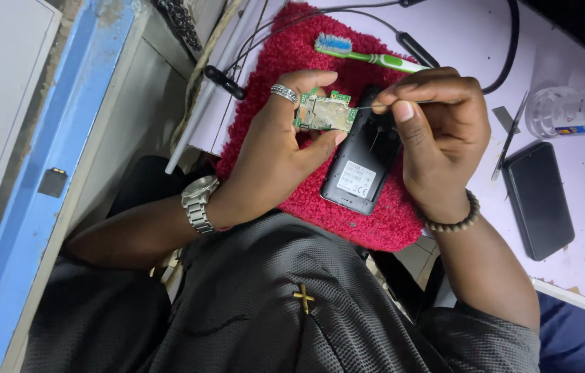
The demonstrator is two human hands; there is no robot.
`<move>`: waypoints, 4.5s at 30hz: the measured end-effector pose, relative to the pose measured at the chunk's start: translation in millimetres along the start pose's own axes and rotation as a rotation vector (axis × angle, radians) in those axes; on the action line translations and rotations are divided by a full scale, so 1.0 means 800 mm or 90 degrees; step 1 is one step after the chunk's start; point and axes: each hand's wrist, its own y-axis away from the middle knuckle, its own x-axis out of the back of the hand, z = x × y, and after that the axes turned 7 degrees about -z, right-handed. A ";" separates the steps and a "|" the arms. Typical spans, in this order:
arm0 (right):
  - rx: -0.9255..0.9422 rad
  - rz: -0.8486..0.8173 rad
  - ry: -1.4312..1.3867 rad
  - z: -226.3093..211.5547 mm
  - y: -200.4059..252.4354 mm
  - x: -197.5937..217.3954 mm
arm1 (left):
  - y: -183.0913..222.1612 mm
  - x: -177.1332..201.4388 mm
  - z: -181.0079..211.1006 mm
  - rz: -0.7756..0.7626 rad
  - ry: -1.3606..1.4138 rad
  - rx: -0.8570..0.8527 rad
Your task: Repairing a mobile phone by cleaning the circuit board and inspecting internal components
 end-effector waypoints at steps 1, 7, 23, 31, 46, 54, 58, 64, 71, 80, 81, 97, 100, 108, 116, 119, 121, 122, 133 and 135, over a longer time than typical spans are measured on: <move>0.001 0.000 0.000 0.000 0.000 0.000 | 0.000 0.000 0.001 0.000 -0.001 -0.001; 0.025 -0.029 0.048 0.000 -0.002 0.000 | -0.002 0.002 0.007 -0.020 0.006 0.018; -0.045 -0.003 0.018 -0.009 -0.003 -0.020 | -0.001 0.002 0.004 -0.041 -0.025 0.014; -0.097 0.026 -0.032 -0.004 0.002 -0.022 | 0.002 -0.001 0.000 -0.030 -0.016 -0.008; -0.116 0.036 -0.053 -0.002 0.001 -0.024 | 0.002 -0.001 0.002 -0.016 0.007 0.011; -0.089 0.021 0.006 -0.001 -0.001 -0.027 | 0.000 -0.004 0.001 -0.009 0.021 0.009; -0.094 0.015 0.009 -0.003 -0.002 -0.028 | 0.002 -0.005 0.000 0.001 0.000 0.012; -0.114 0.019 0.001 -0.002 -0.002 -0.026 | 0.003 -0.003 0.003 -0.011 -0.006 0.026; -0.141 0.021 -0.034 0.003 -0.004 -0.020 | 0.003 -0.004 0.004 -0.015 0.007 0.031; -0.148 -0.060 0.043 0.002 -0.015 0.076 | 0.003 -0.001 0.012 -0.048 -0.027 0.070; -0.154 -0.092 0.106 0.003 -0.015 0.091 | 0.002 0.000 0.014 -0.044 -0.004 0.081; -0.357 -0.301 0.918 0.038 0.009 0.219 | 0.003 0.004 0.025 -0.060 -0.081 0.040; -0.393 -0.290 0.881 0.038 0.004 0.211 | 0.004 0.000 0.026 -0.049 -0.039 0.048; -0.486 -0.293 0.700 0.042 -0.006 0.194 | 0.005 -0.001 0.022 -0.062 -0.030 0.018; -0.319 -0.197 0.920 0.061 0.036 0.201 | 0.003 -0.001 0.024 -0.094 -0.094 0.051; -0.326 -0.154 1.053 0.047 0.052 0.210 | 0.002 -0.001 0.023 -0.073 -0.077 0.038; -0.332 -0.131 1.115 0.042 0.068 0.214 | 0.003 -0.001 0.018 -0.065 -0.075 0.034; -0.339 -0.111 1.175 0.041 0.077 0.215 | 0.003 -0.002 0.015 -0.069 -0.019 0.025; -0.250 0.025 1.164 0.114 0.125 0.225 | 0.008 0.001 0.006 -0.107 0.005 -0.005; -0.263 0.018 1.175 0.124 0.127 0.228 | 0.006 0.000 0.014 -0.128 0.127 -0.003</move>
